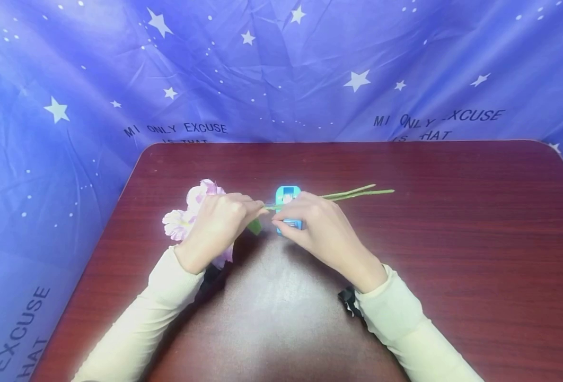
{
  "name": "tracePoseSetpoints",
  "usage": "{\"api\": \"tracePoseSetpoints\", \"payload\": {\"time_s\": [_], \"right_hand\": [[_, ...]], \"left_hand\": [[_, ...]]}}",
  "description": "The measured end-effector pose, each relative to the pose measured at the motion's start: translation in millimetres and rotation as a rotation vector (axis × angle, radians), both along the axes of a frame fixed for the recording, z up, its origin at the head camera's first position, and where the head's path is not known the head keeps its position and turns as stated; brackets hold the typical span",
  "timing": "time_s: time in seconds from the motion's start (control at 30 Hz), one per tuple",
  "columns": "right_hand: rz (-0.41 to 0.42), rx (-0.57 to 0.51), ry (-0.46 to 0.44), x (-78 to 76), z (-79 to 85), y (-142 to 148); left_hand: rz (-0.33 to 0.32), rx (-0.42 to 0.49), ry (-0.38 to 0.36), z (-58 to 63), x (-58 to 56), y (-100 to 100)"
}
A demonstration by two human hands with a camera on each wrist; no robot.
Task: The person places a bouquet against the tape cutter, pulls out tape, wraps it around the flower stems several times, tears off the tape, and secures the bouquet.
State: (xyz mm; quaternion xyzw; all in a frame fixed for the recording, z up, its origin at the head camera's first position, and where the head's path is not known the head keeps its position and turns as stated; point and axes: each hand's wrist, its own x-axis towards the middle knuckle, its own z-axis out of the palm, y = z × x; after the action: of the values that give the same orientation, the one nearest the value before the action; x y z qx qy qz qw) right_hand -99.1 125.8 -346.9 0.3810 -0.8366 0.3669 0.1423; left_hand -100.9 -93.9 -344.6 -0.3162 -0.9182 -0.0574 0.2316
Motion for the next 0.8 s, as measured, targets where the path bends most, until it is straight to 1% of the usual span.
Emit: {"api": "tracePoseSetpoints", "payload": {"time_s": [0.17, 0.33, 0.43, 0.57, 0.67, 0.8], "right_hand": [[0.012, 0.074, -0.022, 1.5, -1.6, -3], [0.010, 0.115, -0.033, 0.8, -4.1, -5], [0.014, 0.121, -0.055, -1.6, -7.9, -5], [0.013, 0.113, -0.107, -6.2, -14.6, -5], [-0.004, 0.101, -0.136, -9.2, -18.6, -4], [-0.047, 0.088, -0.161, -11.1, -21.0, -3]], "left_hand": [[0.022, 0.015, 0.002, 2.6, 0.8, 0], [0.039, 0.044, 0.013, 3.2, 1.2, 0], [0.030, 0.070, 0.020, 3.4, 1.6, 0], [0.018, 0.093, 0.034, 4.3, 2.7, 2], [0.010, 0.109, 0.034, 5.5, 3.7, 2], [-0.024, 0.140, 0.005, 8.1, 5.2, 3]]}}
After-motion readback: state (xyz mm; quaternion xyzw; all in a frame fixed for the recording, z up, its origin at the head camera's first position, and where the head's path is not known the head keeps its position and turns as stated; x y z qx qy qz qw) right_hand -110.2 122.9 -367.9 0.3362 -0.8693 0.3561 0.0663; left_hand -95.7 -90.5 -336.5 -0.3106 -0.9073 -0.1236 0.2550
